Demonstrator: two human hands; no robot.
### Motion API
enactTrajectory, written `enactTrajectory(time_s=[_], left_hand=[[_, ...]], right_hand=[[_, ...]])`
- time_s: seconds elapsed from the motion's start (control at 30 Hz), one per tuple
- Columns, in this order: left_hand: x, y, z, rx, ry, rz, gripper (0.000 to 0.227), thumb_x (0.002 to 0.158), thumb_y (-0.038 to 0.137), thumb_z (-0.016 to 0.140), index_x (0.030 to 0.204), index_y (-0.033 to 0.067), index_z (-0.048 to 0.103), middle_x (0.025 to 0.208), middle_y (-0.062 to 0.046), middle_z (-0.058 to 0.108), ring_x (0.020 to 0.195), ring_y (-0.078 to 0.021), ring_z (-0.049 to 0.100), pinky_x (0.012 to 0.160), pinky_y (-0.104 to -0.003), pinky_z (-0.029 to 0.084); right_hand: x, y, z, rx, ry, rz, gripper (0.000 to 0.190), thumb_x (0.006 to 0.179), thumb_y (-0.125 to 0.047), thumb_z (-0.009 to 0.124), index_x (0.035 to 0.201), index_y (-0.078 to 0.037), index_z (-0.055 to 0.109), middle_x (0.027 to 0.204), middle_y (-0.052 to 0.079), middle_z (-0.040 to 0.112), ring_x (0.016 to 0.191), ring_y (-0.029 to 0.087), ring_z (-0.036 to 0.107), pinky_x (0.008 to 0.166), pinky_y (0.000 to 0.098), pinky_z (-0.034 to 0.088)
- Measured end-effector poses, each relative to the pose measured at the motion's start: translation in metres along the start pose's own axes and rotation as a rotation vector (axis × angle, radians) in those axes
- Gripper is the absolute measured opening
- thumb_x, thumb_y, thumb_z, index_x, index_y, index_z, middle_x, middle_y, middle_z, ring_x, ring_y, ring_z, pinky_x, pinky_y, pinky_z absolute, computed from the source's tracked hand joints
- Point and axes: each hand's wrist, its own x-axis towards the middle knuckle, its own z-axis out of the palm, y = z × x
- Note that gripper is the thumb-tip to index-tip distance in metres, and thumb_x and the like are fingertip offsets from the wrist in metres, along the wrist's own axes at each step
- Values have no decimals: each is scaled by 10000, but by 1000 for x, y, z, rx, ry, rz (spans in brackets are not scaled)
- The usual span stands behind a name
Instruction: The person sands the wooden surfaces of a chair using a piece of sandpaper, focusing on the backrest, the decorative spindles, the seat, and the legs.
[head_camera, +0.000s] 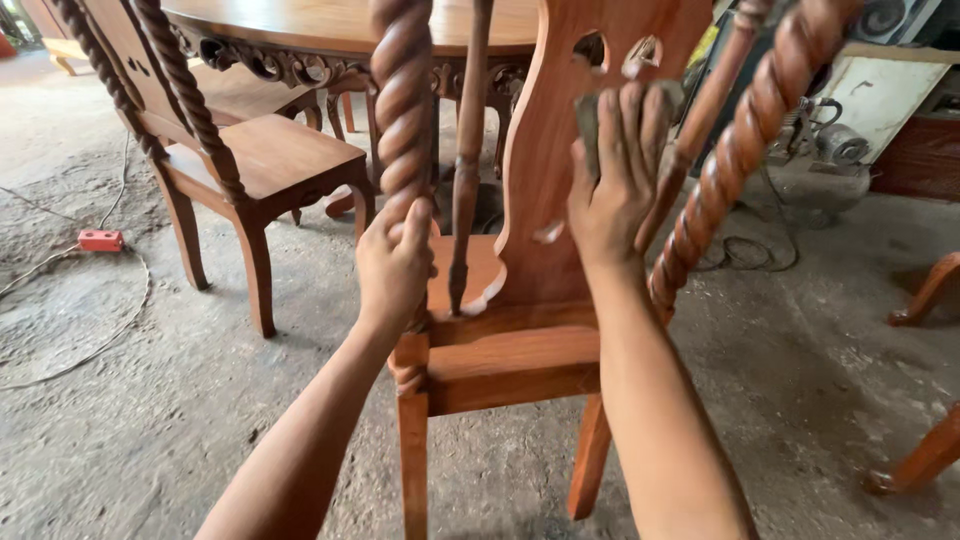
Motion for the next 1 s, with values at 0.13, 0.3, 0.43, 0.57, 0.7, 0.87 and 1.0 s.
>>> enactTrajectory(time_s=[0.13,0.3,0.43,0.57,0.7,0.87,1.0], left_hand=[[59,16,34,252,148,16,508,993,458,627,967,-43,707,708,-145,666,611,-236,678,558,-379,540],[95,-4,64,383,241,132,598,967,527,701,962,-71,681,887,-257,732,855,-381,727,771,-442,549],[116,-14,66,422,267,103,500,854,409,739,966,-63,619,881,-250,737,826,-352,751,779,-425,572],[125,-23,65,426,254,112,398,813,327,733,935,-38,630,881,-222,756,807,-327,768,794,-409,583],[136,-24,65,433,298,115,435,813,333,743,954,-56,609,891,-234,740,826,-335,758,783,-411,579],[146,-25,62,415,252,119,414,823,307,703,978,-69,627,908,-236,749,855,-341,759,822,-412,570],[149,-25,61,404,266,148,409,814,305,691,988,-61,633,902,-239,748,850,-344,761,818,-410,572]], right_hand=[[28,47,47,-92,-158,55,492,1072,-140,651,1536,-190,497,1564,96,533,1498,354,431,1183,477,408],[-111,-17,64,213,-210,204,429,1050,-20,596,1462,-134,566,1575,236,455,1418,433,496,932,335,576],[-173,-8,10,202,-11,465,301,1178,-157,454,1406,-60,624,1391,144,682,1325,265,664,1081,431,561],[-152,35,36,232,147,960,375,1106,-194,462,1433,-72,600,1206,147,751,1109,271,740,969,378,602],[-176,-36,93,188,-156,471,468,1055,-72,471,1515,11,487,1595,277,419,1519,413,335,1257,500,269],[-198,0,108,220,-339,14,392,1099,-173,492,1474,-61,508,1583,146,461,1528,352,377,1325,464,254],[-186,61,114,50,-102,356,457,1093,-135,407,1514,32,471,1604,257,418,1540,410,327,1299,490,250]])
